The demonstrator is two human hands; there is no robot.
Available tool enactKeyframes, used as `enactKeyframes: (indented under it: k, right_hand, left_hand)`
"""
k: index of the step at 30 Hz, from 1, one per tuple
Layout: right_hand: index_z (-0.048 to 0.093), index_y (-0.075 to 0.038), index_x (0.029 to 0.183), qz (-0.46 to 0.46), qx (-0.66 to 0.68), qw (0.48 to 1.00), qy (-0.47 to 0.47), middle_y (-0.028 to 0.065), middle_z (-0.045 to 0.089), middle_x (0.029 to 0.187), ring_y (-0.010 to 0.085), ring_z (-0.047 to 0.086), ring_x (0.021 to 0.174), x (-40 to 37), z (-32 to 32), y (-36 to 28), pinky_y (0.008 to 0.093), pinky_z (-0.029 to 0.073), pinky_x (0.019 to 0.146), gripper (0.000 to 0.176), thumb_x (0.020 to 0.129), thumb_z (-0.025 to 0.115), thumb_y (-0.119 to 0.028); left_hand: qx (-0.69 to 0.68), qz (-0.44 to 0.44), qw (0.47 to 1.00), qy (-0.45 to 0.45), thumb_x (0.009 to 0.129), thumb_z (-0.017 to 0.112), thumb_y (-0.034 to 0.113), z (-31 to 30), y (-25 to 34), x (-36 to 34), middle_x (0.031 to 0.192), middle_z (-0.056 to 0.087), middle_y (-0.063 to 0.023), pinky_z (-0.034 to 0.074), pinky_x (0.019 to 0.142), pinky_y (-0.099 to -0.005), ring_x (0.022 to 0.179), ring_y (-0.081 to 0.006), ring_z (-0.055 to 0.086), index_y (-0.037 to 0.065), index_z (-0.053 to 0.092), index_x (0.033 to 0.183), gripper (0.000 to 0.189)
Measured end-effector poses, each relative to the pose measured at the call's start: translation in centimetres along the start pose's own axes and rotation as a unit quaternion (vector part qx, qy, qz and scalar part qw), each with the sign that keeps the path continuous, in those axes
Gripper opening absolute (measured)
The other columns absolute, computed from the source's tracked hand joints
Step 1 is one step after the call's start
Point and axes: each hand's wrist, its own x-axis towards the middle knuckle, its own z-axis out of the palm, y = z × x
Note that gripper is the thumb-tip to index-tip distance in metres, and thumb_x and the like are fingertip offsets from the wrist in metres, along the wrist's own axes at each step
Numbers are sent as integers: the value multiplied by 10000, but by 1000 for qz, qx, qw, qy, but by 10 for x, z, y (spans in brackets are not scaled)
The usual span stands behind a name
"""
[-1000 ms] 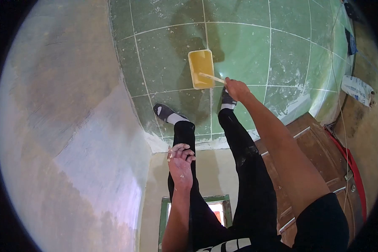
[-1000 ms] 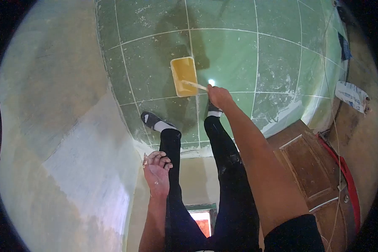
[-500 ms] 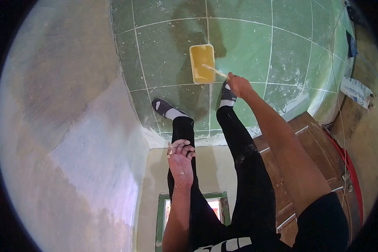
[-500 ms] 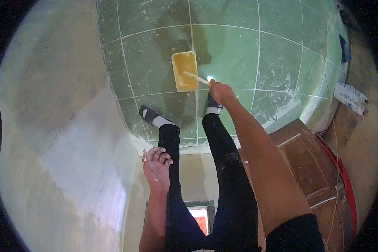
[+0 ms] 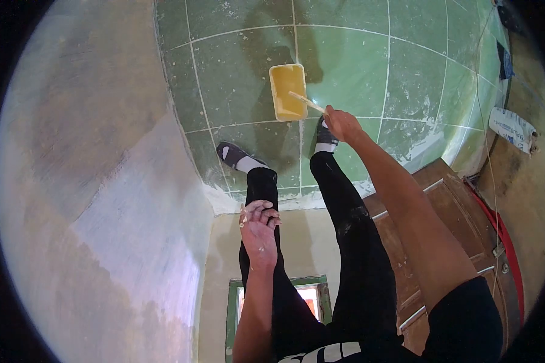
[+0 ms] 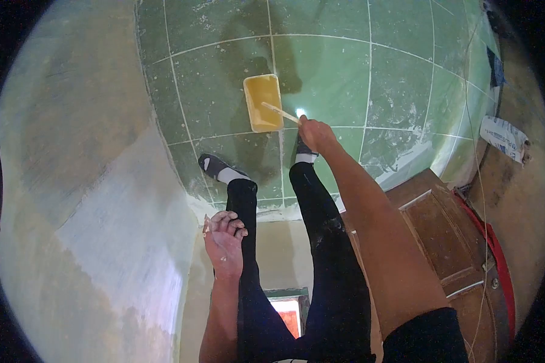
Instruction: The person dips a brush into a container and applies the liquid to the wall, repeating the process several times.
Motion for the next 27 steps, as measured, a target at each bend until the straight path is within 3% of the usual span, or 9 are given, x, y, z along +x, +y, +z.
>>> enactKeyframes:
  k: [4, 7, 10, 13, 15, 21, 27]
  right_hand:
    - [450, -36, 1095, -19, -11, 999, 23, 238, 666, 914, 463, 630, 877, 2, 2, 7, 571, 489, 778, 262, 1016, 434, -286]
    - [459, -35, 1090, 11, -8, 1000, -24, 245, 658, 948, 458, 624, 909, 2, -8, 2, 558, 486, 798, 289, 1018, 444, -315]
    - [465, -34, 1081, -21, 15, 1000, 12, 246, 644, 1006, 448, 615, 953, -3, -15, -1, 542, 484, 818, 319, 1027, 436, -346]
    - [476, -39, 1123, -61, 22, 997, 31, 236, 633, 1054, 441, 608, 986, -6, -15, 0, 530, 483, 838, 326, 1033, 429, -349]
    - [463, -66, 1282, -72, -11, 996, 45, 233, 610, 1193, 415, 623, 1050, -11, -13, 0, 502, 512, 888, 356, 1008, 467, -293]
    - [512, -91, 1194, -42, -45, 997, 37, 162, 622, 1096, 384, 636, 987, -14, -17, -3, 486, 527, 835, 258, 950, 510, -177]
    - [545, -89, 1183, -65, -80, 991, 87, 124, 607, 1092, 336, 600, 1031, -10, -10, 4, 451, 520, 863, 259, 939, 539, -176]
  left_hand:
    - [17, 9, 1000, 8, 1029, 424, 486, -1, 3, 2, 1040, 610, -94, 502, 755, -343, 871, -196, 595, 35, 557, 1127, 480]
    - [15, 9, 1000, 9, 1030, 424, 484, -1, 4, 1, 1043, 608, -96, 504, 753, -340, 867, -195, 594, 34, 553, 1132, 480]
    - [12, 2, 1000, 11, 1031, 423, 481, -3, 1, 0, 1046, 606, -98, 503, 756, -339, 871, -195, 592, 34, 549, 1137, 477]
    - [7, 2, 1000, 3, 1032, 419, 481, -2, -1, -2, 1048, 605, -99, 502, 761, -341, 877, -196, 591, 32, 547, 1140, 479]
    - [5, 2, 1000, 2, 1033, 417, 481, -2, -3, -1, 1049, 605, -98, 501, 764, -342, 879, -197, 591, 31, 547, 1140, 480]
    - [1, 4, 1000, 6, 1036, 412, 476, -5, -4, -1, 1050, 606, -95, 500, 766, -344, 877, -198, 590, 29, 549, 1134, 478]
    - [6, 6, 1000, 9, 1034, 417, 475, -9, -5, -5, 1052, 610, -100, 503, 763, -346, 878, -201, 594, 28, 549, 1130, 477]
